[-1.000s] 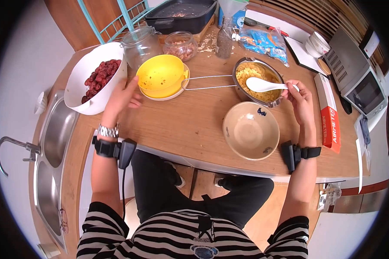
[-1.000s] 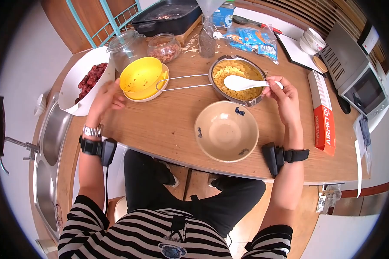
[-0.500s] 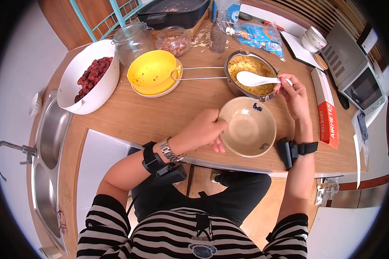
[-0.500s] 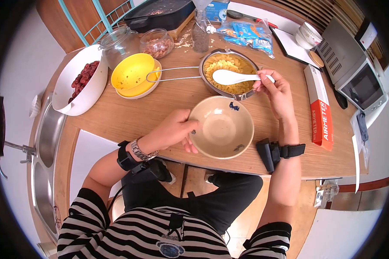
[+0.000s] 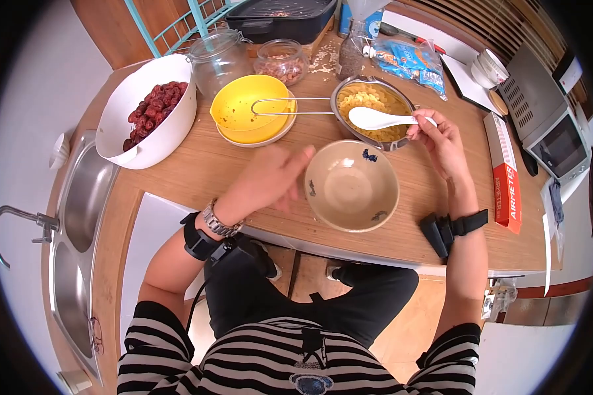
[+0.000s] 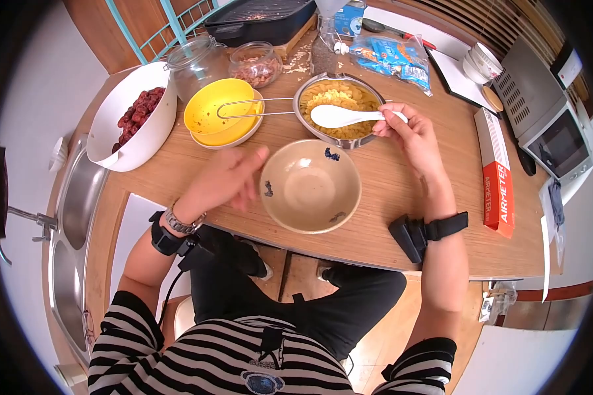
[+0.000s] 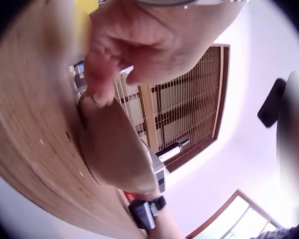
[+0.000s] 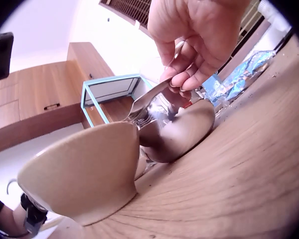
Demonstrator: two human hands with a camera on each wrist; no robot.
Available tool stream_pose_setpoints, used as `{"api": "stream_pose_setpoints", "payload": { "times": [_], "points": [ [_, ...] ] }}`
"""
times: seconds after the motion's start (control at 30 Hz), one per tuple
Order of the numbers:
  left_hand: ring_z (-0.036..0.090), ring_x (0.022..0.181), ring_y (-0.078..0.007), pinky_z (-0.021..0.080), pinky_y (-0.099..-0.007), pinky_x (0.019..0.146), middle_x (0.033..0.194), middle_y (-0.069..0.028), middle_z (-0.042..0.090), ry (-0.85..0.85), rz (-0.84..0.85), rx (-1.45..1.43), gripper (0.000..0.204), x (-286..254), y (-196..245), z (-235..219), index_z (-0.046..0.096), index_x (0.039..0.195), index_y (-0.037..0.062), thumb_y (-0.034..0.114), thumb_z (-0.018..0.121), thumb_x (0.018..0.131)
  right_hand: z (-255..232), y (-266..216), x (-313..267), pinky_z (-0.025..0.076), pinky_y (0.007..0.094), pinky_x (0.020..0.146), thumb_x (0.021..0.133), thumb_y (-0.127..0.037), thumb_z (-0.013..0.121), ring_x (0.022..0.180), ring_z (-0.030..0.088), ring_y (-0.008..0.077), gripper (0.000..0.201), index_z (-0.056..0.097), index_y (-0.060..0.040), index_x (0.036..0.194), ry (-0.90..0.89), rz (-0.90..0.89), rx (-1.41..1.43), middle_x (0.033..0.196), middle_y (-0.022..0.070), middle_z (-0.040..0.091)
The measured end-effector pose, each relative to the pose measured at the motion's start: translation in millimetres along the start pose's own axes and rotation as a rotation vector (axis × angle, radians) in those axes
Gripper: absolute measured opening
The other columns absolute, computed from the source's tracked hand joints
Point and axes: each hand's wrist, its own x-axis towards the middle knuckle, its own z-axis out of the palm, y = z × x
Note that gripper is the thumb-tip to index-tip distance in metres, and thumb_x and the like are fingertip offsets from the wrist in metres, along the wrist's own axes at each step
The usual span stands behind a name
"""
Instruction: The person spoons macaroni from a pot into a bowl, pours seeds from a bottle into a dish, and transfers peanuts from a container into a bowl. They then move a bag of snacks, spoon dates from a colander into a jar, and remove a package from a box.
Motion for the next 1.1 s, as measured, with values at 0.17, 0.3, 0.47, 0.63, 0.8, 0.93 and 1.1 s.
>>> {"api": "stream_pose_setpoints", "payload": {
  "times": [0.17, 0.3, 0.47, 0.63, 0.8, 0.93, 1.1],
  "points": [
    [0.052, 0.067, -0.0340, 0.042, -0.0352, 0.062, 0.074, -0.0153, 0.055, 0.607, 0.548, 0.688, 0.033, 18.9, 15.5, -19.3, 0.047, 0.093, -0.0045, 0.023, 0.054, 0.076, 10.8, -4.1, 9.8, 0.042, 0.0217, 0.071, 0.084, -0.013, 0.046, 0.071, 0.054, 0.0102, 0.017, 0.051, 0.0008, 0.093, -0.080, 0.061, -0.026, 0.074, 0.0063, 0.057],
    [0.045, 0.092, -0.0296, 0.035, -0.0363, 0.077, 0.093, -0.0170, 0.051, 0.549, 0.861, 0.811, 0.040, 53.7, 14.9, -23.6, 0.048, 0.097, -0.0018, 0.025, 0.060, 0.069, 11.6, -16.9, 11.9, 0.037, 0.0244, 0.078, 0.083, -0.014, 0.048, 0.075, 0.054, 0.0114, 0.017, 0.052, -0.0010, 0.092, -0.100, 0.040, -0.229, 0.072, 0.0067, 0.059],
    [0.045, 0.093, -0.0285, 0.033, -0.0386, 0.078, 0.092, -0.0160, 0.051, 0.423, 0.802, 0.849, 0.040, 77.6, 13.4, -28.9, 0.051, 0.094, -0.0014, 0.026, 0.061, 0.068, -1.8, -37.6, 16.8, 0.032, 0.0247, 0.083, 0.082, -0.015, 0.049, 0.078, 0.052, 0.0092, 0.018, 0.053, -0.0029, 0.094, 0.058, -0.064, -0.385, 0.071, 0.0041, 0.060],
    [0.047, 0.089, -0.0263, 0.032, -0.0382, 0.078, 0.083, -0.0126, 0.055, 0.277, 0.631, 0.834, 0.035, 79.1, 19.5, -34.8, 0.057, 0.082, 0.0009, 0.031, 0.062, 0.066, 6.3, -47.4, 21.9, 0.038, 0.0234, 0.073, 0.082, -0.012, 0.049, 0.073, 0.053, 0.0079, 0.016, 0.052, -0.0006, 0.093, 0.129, -0.194, -0.555, 0.072, 0.0046, 0.059],
    [0.047, 0.081, -0.0226, 0.031, -0.0335, 0.076, 0.076, -0.0084, 0.053, 0.322, 0.732, 0.751, 0.037, 79.1, 7.9, -36.5, 0.057, 0.085, 0.0024, 0.033, 0.063, 0.066, 34.0, -48.8, 7.1, 0.043, 0.0250, 0.060, 0.080, -0.007, 0.049, 0.065, 0.056, 0.0129, 0.011, 0.052, -0.0005, 0.087, 0.168, -0.230, -0.918, 0.073, 0.0095, 0.057],
    [0.046, 0.074, -0.0202, 0.031, -0.0301, 0.074, 0.071, -0.0057, 0.052, 0.376, 0.795, 0.714, 0.035, 75.7, 4.1, -37.3, 0.057, 0.086, 0.0031, 0.032, 0.064, 0.066, 40.2, -43.4, 4.2, 0.042, 0.0249, 0.055, 0.079, -0.007, 0.050, 0.059, 0.054, 0.0162, 0.010, 0.052, -0.0002, 0.086, 0.158, -0.250, -0.995, 0.064, 0.0103, 0.054],
    [0.046, 0.075, -0.0205, 0.033, -0.0309, 0.073, 0.070, -0.0058, 0.052, 0.377, 0.816, 0.718, 0.034, 73.8, 4.1, -38.5, 0.057, 0.085, 0.0026, 0.029, 0.065, 0.066, 34.7, -20.4, 12.4, 0.041, 0.0240, 0.054, 0.080, -0.009, 0.049, 0.058, 0.052, 0.0126, 0.013, 0.052, 0.0012, 0.087, 0.078, -0.153, -0.754, 0.061, 0.0061, 0.053]
  ]
}}
